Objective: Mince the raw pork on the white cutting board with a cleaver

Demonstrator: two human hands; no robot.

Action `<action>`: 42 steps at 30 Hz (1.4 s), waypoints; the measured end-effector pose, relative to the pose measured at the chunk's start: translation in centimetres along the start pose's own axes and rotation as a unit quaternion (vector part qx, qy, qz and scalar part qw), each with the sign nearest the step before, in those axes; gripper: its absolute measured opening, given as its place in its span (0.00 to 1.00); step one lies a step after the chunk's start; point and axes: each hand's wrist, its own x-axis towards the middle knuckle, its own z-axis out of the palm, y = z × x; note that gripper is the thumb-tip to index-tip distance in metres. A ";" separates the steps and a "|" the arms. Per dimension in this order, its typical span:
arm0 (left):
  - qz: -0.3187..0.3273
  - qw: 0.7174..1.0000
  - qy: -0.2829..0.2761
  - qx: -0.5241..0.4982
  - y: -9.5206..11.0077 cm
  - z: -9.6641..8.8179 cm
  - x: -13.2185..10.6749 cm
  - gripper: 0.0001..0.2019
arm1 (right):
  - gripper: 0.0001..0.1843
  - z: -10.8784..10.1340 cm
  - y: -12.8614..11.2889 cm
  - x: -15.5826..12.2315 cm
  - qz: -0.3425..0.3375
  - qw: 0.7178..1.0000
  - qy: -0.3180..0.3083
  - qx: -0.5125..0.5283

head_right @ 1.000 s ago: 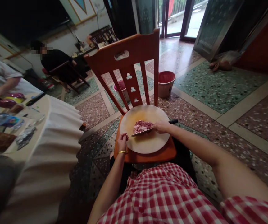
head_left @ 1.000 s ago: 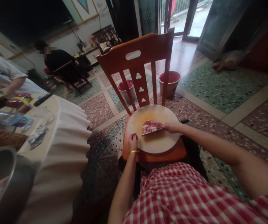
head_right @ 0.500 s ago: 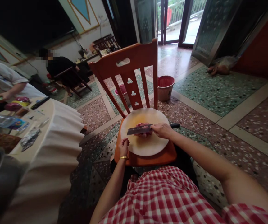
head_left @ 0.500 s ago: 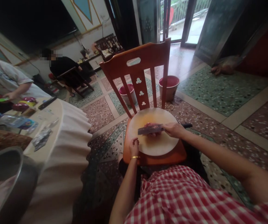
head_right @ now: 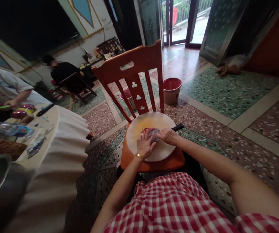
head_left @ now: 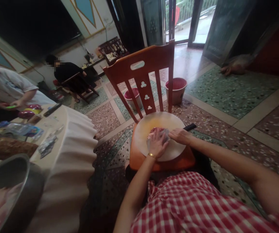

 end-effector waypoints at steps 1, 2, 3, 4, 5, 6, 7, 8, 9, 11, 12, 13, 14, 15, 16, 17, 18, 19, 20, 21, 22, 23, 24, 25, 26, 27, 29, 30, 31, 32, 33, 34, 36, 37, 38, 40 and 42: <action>0.003 1.000 -0.024 0.012 0.5 0.4 0.6 0.27 | 0.06 0.0 0.1 -0.1 -0.003 1.000 0.001 -0.005; -0.001 0.999 -0.042 0.020 0.7 0.8 1.1 0.28 | 0.07 -0.1 0.4 -0.4 -0.002 1.000 0.002 -0.010; -0.010 0.998 -0.055 0.025 0.6 1.2 1.5 0.28 | 0.07 -0.2 0.7 -0.9 0.002 1.000 0.004 -0.015; -0.023 0.997 -0.065 0.028 0.2 1.4 1.9 0.28 | 0.07 -0.3 1.2 -1.6 0.010 1.000 0.005 -0.017; -0.039 0.996 -0.074 0.028 -0.4 1.6 2.1 0.28 | 0.08 -0.4 1.7 -2.7 0.018 1.000 0.005 -0.017; -0.055 0.995 -0.084 0.026 -1.0 1.7 2.2 0.28 | 0.08 -0.5 2.2 -4.0 0.028 0.999 0.004 -0.014; -0.072 0.993 -0.092 0.020 -1.7 1.8 2.3 0.27 | 0.08 -0.5 2.7 -5.4 0.042 0.999 0.002 -0.008; -0.086 0.992 -0.096 0.012 -2.3 1.8 2.4 0.27 | 0.08 -0.4 3.0 -7.0 0.055 0.998 -0.001 0.003; -0.098 0.991 -0.094 0.003 -2.8 1.9 2.4 0.26 | 0.08 -0.3 3.2 -8.5 0.079 0.997 -0.005 0.016; -0.110 0.991 -0.079 -0.009 -3.5 2.0 2.4 0.26 | 0.09 0.2 2.9 -11.1 0.143 0.988 0.006 0.066; -0.113 0.991 -0.075 -0.011 -3.6 2.2 2.3 0.26 | 0.10 0.5 2.4 -12.0 0.190 0.977 0.018 0.094; -0.114 0.991 -0.075 -0.013 -3.6 2.3 2.3 0.25 | 0.11 0.7 1.8 -12.5 0.244 0.962 0.028 0.123; -0.118 0.990 -0.076 -0.019 -3.6 2.4 2.2 0.25 | 0.13 0.9 1.0 -12.6 0.302 0.941 0.036 0.151; -0.124 0.989 -0.072 -0.032 -3.6 2.4 2.1 0.24 | 0.14 1.0 0.2 -12.4 0.357 0.915 0.040 0.182; -0.133 0.988 -0.057 -0.051 -3.7 2.4 2.0 0.24 | 0.14 1.0 -0.5 -11.8 0.402 0.889 0.041 0.216; -0.144 0.986 -0.028 -0.078 -3.8 2.3 1.9 0.23 | 0.15 1.0 -1.1 -11.1 0.431 0.865 0.040 0.253; -0.154 0.982 0.011 -0.110 -4.1 2.1 1.7 0.23 | 0.15 1.0 -1.6 -10.3 0.445 0.847 0.038 0.289; -0.162 0.974 0.053 -0.148 -4.4 1.9 1.4 0.22 | 0.15 1.0 -1.9 -9.5 0.451 0.834 0.032 0.317; -0.170 0.962 0.093 -0.192 -4.8 1.7 1.0 0.22 | 0.15 1.0 -2.1 -8.7 0.453 0.828 0.023 0.329; -0.179 0.945 0.128 -0.240 -5.3 1.6 0.6 0.22 | 0.15 1.1 -2.1 -8.0 0.454 0.831 0.012 0.322; -0.194 0.923 0.157 -0.294 -5.7 1.4 0.1 0.22 | 0.16 1.2 -2.0 -7.4 0.454 0.840 -0.002 0.298; -0.218 0.893 0.179 -0.352 -6.2 1.4 -0.5 0.22 | 0.16 1.4 -1.7 -6.9 0.451 0.853 -0.018 0.262; -0.254 0.853 0.195 -0.412 -6.6 1.4 -1.0 0.22 | 0.17 1.7 -1.5 -6.5 0.444 0.869 -0.035 0.217; -0.298 0.804 0.206 -0.471 -6.9 1.4 -1.5 0.22 | 0.17 2.0 -1.2 -6.1 0.431 0.884 -0.054 0.171; -0.342 0.750 0.212 -0.525 -7.1 1.5 -2.0 0.22 | 0.18 2.4 -0.9 -5.7 0.418 0.896 -0.070 0.133; -0.379 0.695 0.212 -0.574 -7.1 1.5 -2.4 0.22 | 0.17 2.8 -0.7 -5.4 0.407 0.904 -0.083 0.104; -0.412 0.610 0.211 -0.643 -7.0 1.5 -3.1 0.21 | 0.17 3.6 -0.5 -5.0 0.395 0.910 -0.096 0.079; -0.412 0.586 0.213 -0.665 -6.8 1.4 -3.3 0.20 | 0.17 4.0 -0.6 -4.9 0.392 0.912 -0.096 0.078; -0.405 0.572 0.215 -0.679 -6.6 1.2 -3.5 0.19 | 0.17 4.3 -0.7 -4.8 0.390 0.912 -0.094 0.082; -0.400 0.565 0.219 -0.688 -6.4 1.0 -3.7 0.19 | 0.17 4.6 -0.9 -4.9 0.389 0.913 -0.091 0.086; -0.396 0.561 0.221 -0.693 -6.2 0.9 -3.8 0.19 | 0.16 4.9 -1.1 -4.9 0.388 0.913 -0.086 0.093; -0.395 0.560 0.220 -0.694 -6.1 0.7 -3.9 0.19 | 0.16 5.1 -1.2 -5.1 0.389 0.912 -0.079 0.104; -0.399 0.567 0.217 -0.688 -5.9 0.5 -3.9 0.20 | 0.14 5.3 -1.5 -5.4 0.393 0.908 -0.059 0.130; -0.401 0.572 0.214 -0.683 -5.9 0.5 -3.9 0.20 | 0.15 5.3 -1.4 -5.5 0.398 0.905 -0.045 0.147; -0.402 0.578 0.212 -0.678 -5.9 0.5 -3.8 0.20 | 0.16 5.0 -1.4 -5.7 0.404 0.898 -0.028 0.172; -0.402 0.583 0.206 -0.675 -5.8 0.7 -3.7 0.19 | 0.20 3.9 -1.0 -6.2 0.417 0.880 0.005 0.225; -0.398 0.582 0.201 -0.680 -5.7 1.0 -3.5 0.18 | 0.26 1.8 -0.7 -6.8 0.418 0.848 0.045 0.324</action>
